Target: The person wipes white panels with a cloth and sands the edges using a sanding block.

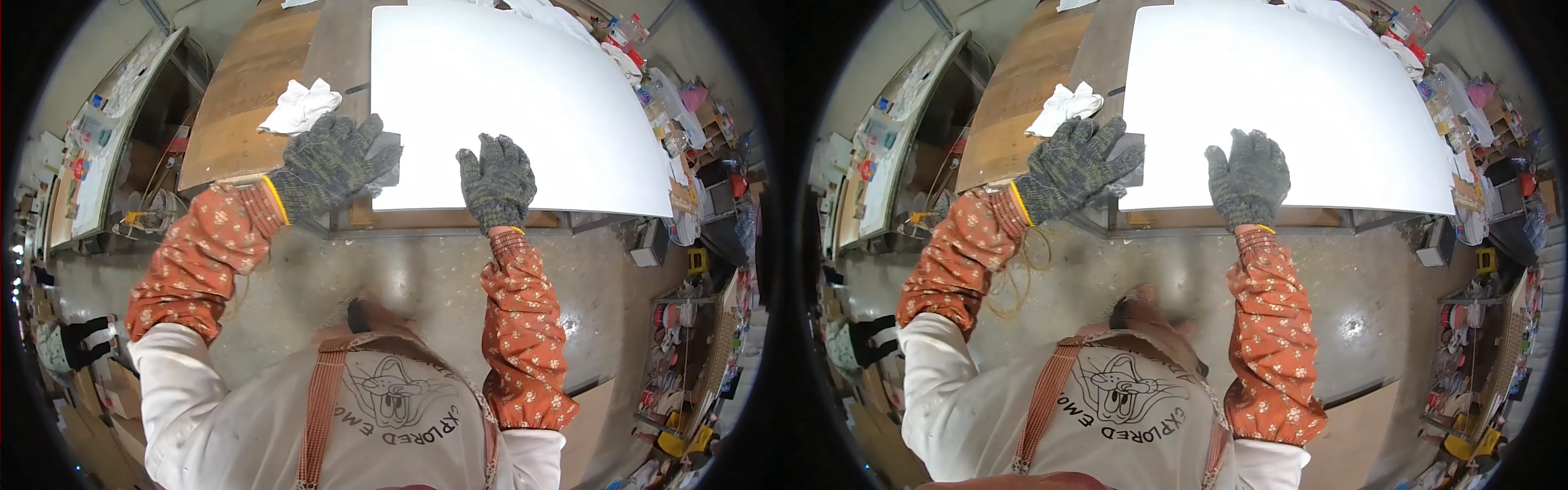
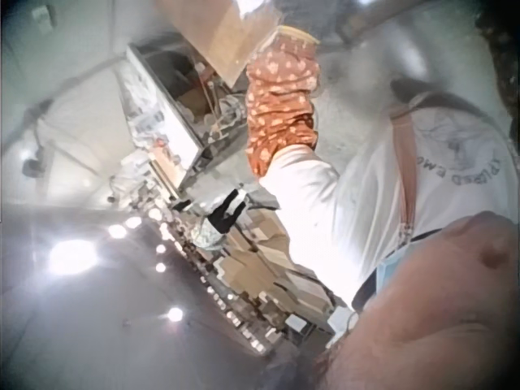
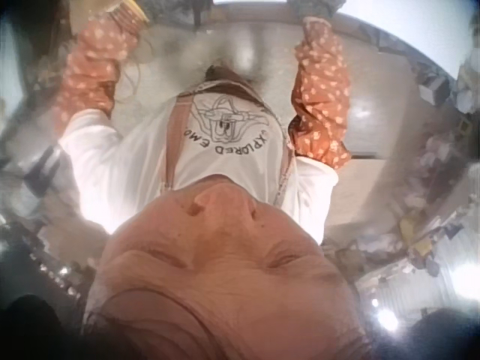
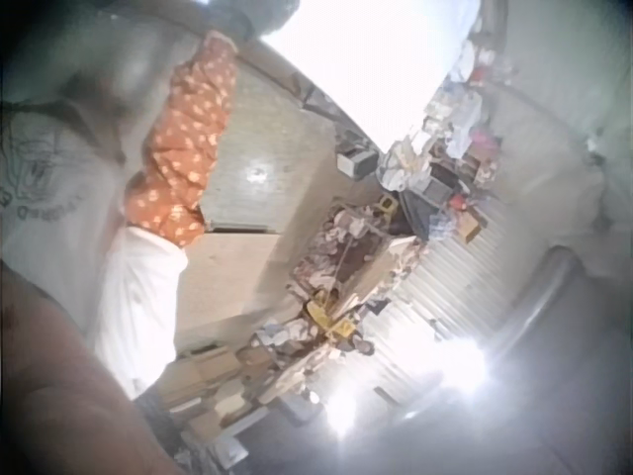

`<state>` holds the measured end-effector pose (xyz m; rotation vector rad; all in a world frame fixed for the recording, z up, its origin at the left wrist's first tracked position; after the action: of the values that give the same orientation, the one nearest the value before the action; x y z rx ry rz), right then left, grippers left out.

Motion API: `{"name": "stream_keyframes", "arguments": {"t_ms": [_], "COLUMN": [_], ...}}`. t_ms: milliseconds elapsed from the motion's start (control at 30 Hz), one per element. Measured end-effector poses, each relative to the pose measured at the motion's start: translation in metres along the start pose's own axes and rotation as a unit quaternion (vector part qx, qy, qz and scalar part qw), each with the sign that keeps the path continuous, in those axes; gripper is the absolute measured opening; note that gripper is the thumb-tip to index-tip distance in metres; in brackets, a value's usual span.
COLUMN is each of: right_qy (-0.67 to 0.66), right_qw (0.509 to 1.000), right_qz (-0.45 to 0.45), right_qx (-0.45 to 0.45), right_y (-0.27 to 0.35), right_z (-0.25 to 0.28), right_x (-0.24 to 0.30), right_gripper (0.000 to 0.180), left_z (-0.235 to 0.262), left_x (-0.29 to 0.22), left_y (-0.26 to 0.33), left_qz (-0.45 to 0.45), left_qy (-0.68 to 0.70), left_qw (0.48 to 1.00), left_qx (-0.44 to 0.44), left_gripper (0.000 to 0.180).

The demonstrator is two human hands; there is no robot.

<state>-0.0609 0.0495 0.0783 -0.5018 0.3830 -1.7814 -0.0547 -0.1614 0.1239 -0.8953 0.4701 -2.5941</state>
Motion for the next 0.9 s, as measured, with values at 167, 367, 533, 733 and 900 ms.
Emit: {"name": "stream_keyframes", "arguments": {"t_ms": [167, 367, 533, 733, 900], "right_qy": [0.019, 0.006, -0.001, -0.012, -0.002], "right_qw": [1.000, 1.000, 1.000, 1.000, 1.000], "right_qz": [-0.010, -0.009, 0.000, -0.017, 0.001], "right_qx": [0.014, -0.002, -0.009, -0.001, -0.015], "right_y": [0.001, 0.001, -0.002, 0.000, 0.002], "right_z": [-0.004, 0.002, 0.000, -0.001, 0.002], "right_x": [-0.004, 0.001, 0.003, -0.004, 0.003], "right_gripper": [0.057, 0.055, 0.054, 0.055, 0.053], "left_z": [-0.010, -0.011, -0.053, 0.009, 0.003], "left_x": [0.004, 0.013, 0.058, 0.007, -0.005], "left_y": [0.005, 0.015, 0.038, 0.024, 0.026], "left_qz": [-0.003, 0.036, 0.244, 0.109, 0.167], "left_qy": [0.003, 0.032, 0.025, 0.031, 0.060], "left_qw": [1.000, 0.999, 0.932, 0.993, 0.984], "left_qx": [0.017, -0.001, 0.268, 0.013, 0.021], "left_gripper": [0.065, 0.049, 0.052, 0.059, 0.061]}}
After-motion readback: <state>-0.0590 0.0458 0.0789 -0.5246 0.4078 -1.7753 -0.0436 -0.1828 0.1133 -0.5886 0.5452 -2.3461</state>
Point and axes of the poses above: each hand's wrist, its own y-axis away from the middle knuckle, its own z-axis out of the back of the hand, x = y × z, the point moved 9 cm from there along -y, towards the middle knuckle, and after that the axes turned 13 degrees about -x, right-handed, at the moved point
